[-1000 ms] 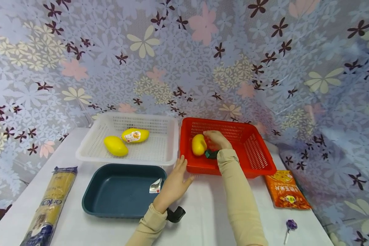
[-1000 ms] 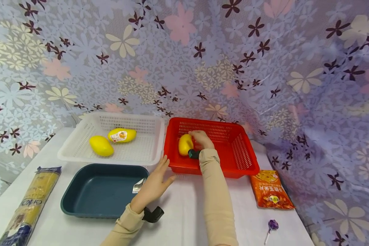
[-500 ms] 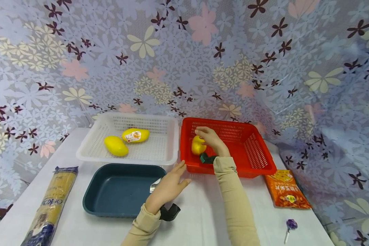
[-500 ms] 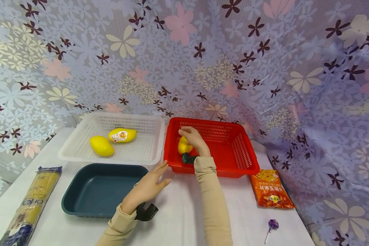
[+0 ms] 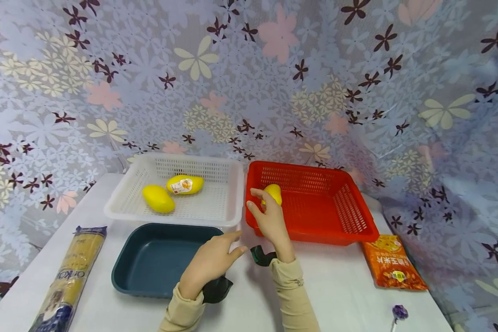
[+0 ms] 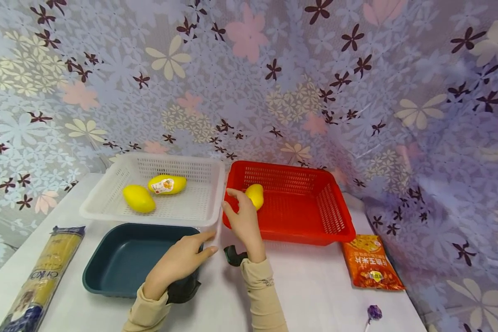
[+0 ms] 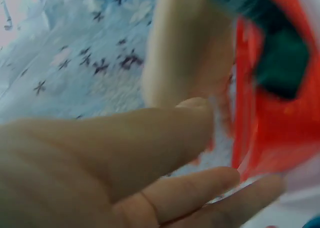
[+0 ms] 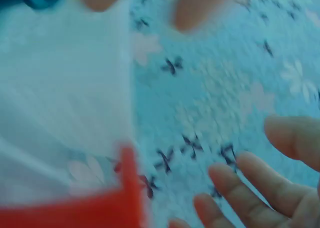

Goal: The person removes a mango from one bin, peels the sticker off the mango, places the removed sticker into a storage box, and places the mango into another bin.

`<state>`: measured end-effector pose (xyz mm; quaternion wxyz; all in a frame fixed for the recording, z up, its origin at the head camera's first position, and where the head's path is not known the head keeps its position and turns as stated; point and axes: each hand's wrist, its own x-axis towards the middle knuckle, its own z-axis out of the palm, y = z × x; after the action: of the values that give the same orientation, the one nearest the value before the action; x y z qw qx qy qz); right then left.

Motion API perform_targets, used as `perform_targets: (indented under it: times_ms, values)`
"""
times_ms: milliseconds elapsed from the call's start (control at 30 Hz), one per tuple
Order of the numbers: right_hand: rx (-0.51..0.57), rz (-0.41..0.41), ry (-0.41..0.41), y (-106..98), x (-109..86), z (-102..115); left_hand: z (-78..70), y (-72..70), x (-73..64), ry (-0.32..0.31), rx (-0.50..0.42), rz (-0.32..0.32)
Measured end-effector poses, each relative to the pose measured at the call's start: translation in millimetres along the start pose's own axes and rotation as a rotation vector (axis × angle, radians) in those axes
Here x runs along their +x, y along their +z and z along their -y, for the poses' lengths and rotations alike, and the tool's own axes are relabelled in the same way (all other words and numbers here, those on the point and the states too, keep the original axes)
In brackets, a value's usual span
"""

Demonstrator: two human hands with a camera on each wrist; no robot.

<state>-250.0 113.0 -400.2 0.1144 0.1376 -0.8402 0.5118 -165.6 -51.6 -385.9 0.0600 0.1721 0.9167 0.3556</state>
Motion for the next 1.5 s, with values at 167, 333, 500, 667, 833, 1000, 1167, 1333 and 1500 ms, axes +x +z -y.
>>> perform_targets:
  times_ms: [167, 333, 500, 667, 833, 1000, 1167, 1333, 1500]
  values:
    - [-0.145, -0.039, -0.065, 20.5, -17.6, 7.3, 3.1, -15.3, -8.8, -0.059, -0.006, -0.083]
    - [-0.212, -0.067, -0.097, 32.1, -19.6, 12.5, 10.0, -27.8, -10.9, -0.106, -0.039, -0.163]
    - [-0.326, -0.069, -0.136, 44.9, -23.0, 7.0, 23.6, -36.3, -15.2, -0.062, -0.086, -0.225]
    - [-0.435, -0.066, -0.173, 56.5, -29.4, 0.2, 44.2, -47.6, -18.4, -0.043, -0.133, -0.286]
    - [-0.493, -0.081, -0.162, 60.8, -31.2, -2.2, 63.6, -60.6, -12.0, -0.066, -0.154, -0.374]
    - [-0.555, -0.083, -0.189, 65.1, -29.8, -5.2, 78.2, -75.7, -0.2, -0.068, -0.226, -0.444]
    - [-0.670, -0.138, -0.237, 69.8, -27.7, -11.7, 86.1, -98.6, 13.0, -0.063, -0.263, -0.436]
    - [-0.755, -0.180, -0.281, 73.1, -25.8, -17.1, 87.0, -129.1, 23.8, -0.066, -0.263, -0.390]
    - [-0.781, -0.171, -0.282, 77.4, -25.8, -18.1, 96.5, -153.7, 37.1, -0.006, -0.396, -0.307]
